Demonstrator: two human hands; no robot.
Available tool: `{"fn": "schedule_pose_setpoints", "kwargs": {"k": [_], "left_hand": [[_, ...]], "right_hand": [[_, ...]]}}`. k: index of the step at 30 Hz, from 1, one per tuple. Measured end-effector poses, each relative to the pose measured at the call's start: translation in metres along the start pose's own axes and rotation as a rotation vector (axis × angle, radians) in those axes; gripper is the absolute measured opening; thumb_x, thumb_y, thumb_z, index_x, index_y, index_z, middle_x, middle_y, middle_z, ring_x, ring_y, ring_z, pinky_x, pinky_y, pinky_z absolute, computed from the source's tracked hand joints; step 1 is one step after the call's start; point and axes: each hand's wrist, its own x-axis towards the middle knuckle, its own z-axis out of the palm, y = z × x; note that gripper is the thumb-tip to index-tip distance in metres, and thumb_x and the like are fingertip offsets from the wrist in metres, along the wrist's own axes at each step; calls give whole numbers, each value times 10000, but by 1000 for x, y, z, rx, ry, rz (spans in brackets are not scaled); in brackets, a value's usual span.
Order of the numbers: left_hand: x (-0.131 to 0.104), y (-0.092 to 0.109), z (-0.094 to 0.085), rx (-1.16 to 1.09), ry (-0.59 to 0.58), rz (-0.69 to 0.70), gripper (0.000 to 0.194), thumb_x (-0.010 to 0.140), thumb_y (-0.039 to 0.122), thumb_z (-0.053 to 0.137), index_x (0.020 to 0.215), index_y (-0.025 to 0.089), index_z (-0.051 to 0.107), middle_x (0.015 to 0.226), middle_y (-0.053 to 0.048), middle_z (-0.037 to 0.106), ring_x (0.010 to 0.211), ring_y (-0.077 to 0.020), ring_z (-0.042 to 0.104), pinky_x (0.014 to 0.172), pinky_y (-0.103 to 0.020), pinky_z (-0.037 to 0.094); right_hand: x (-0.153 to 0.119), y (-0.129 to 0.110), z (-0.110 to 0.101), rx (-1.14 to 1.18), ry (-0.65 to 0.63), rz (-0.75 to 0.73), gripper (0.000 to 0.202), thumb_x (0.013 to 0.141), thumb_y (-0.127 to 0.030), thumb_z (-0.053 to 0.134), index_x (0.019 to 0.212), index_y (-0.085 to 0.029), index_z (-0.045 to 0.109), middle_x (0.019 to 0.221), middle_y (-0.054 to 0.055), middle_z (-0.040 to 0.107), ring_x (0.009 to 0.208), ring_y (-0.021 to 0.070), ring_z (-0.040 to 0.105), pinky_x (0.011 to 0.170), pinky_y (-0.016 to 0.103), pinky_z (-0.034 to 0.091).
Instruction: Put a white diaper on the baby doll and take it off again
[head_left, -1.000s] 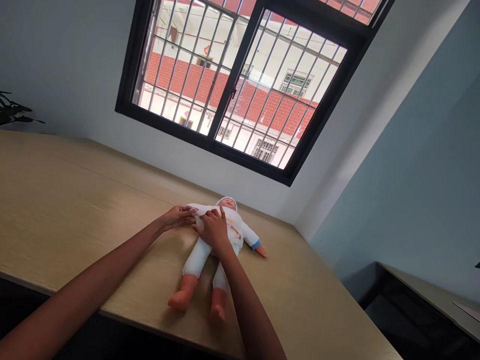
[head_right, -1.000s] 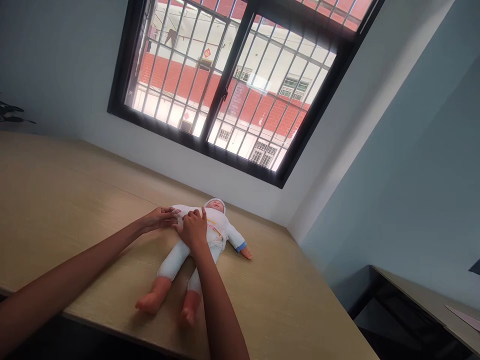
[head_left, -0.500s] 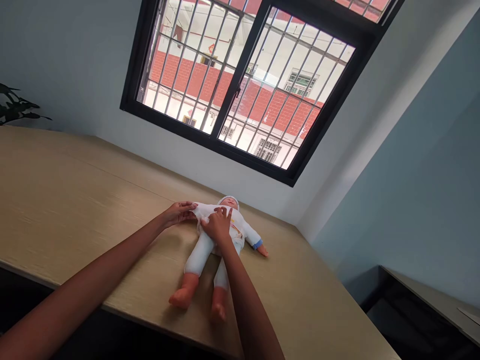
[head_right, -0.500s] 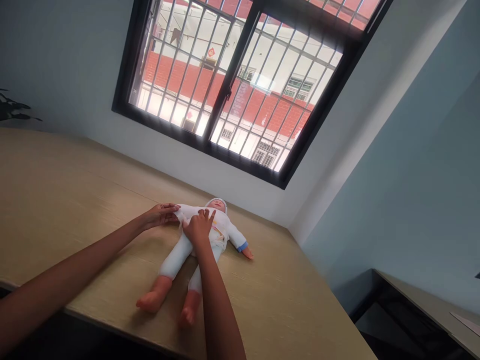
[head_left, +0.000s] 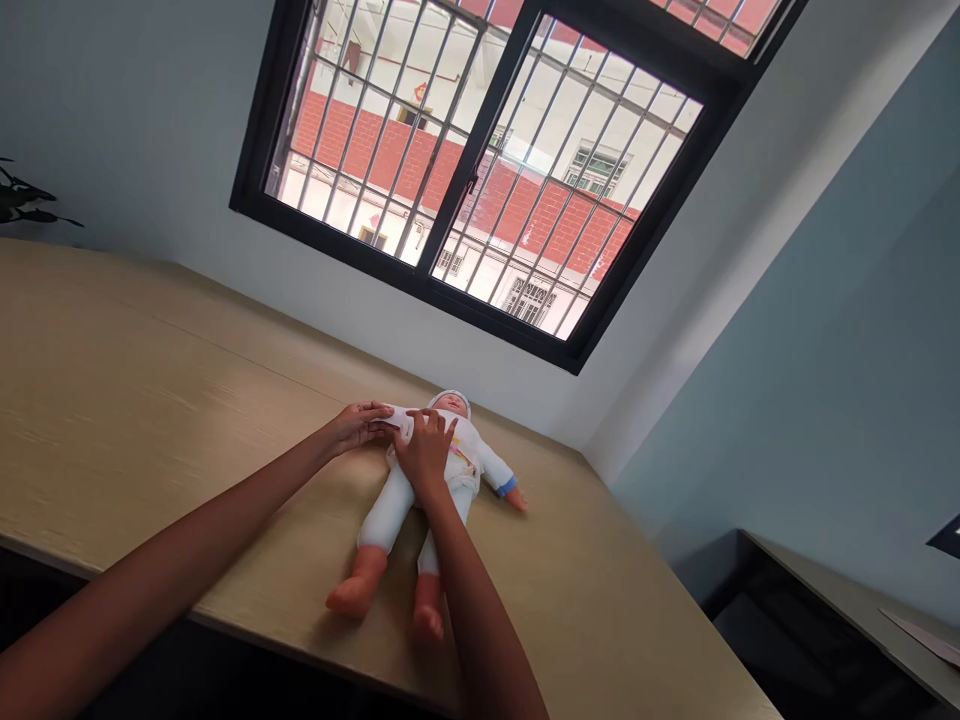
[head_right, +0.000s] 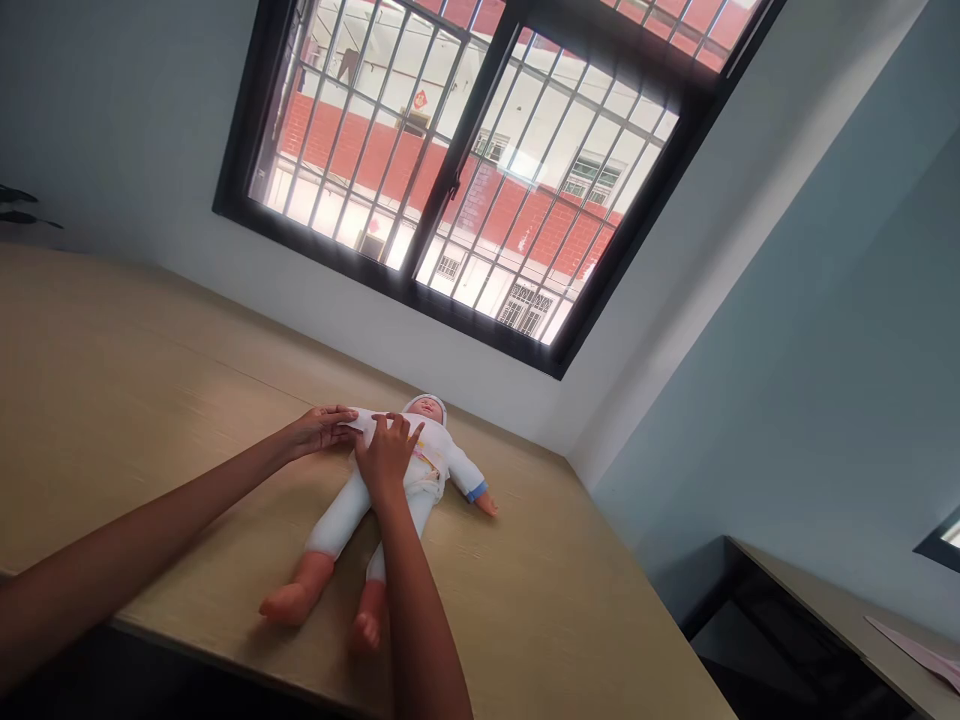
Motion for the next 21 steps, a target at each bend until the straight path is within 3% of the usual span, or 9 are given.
{"fn": "schedule_pose_setpoints", "kwargs": {"k": [3,7,11,13,16,19,21], "left_hand": [[-3,1,9,-1,-17,26,153,700,159,829,744,109,691,813,-74,725,748,-171,685,724,-277,567],[-5,3,11,5,1,69,257,672,306,858,793,141,704,860,-59,720,788,-154,659,688,-240,544],[-6,1,12,139,-129,16,426,575,305,905,918,145,709,903,-60,713,804,-152,644,698,-233,516],[-8,-2,15,266,-171,5,420,581,315,896,910,146,697,859,-45,700,748,-134,621,633,-208,472],[-11,-6,20,411,-92,83,354,584,368,869,739,149,640,692,1,636,610,-106,537,537,-195,380],[-13,-10,24,497,58,223,361,602,394,816,603,170,533,571,34,541,547,-103,474,522,-209,351],[-14,-13,28,558,168,334,328,627,375,762,585,185,498,547,41,505,537,-111,454,522,-220,343]], "right_hand": [[0,0,2,83,82,31,225,922,-326,548,1067,-210,677,1125,104,651,1122,250,546,1119,483,242],[2,2,2,155,82,103,236,952,-249,471,992,-223,702,1024,63,691,1034,212,587,997,365,358],[4,7,1,249,65,164,228,948,-298,496,988,-246,715,1036,46,697,1024,209,596,915,323,397],[5,9,2,301,67,186,222,934,-344,527,952,-235,720,1023,55,699,1023,225,597,902,327,405],[9,11,3,428,90,229,240,917,-361,542,970,-191,703,1005,80,696,985,223,610,871,309,428],[11,13,-1,596,160,276,304,943,-349,461,1043,-136,653,1031,117,681,911,200,624,810,281,457],[7,18,-8,576,238,271,310,954,-322,410,1048,-133,637,1047,128,675,939,209,615,835,300,454]]}}
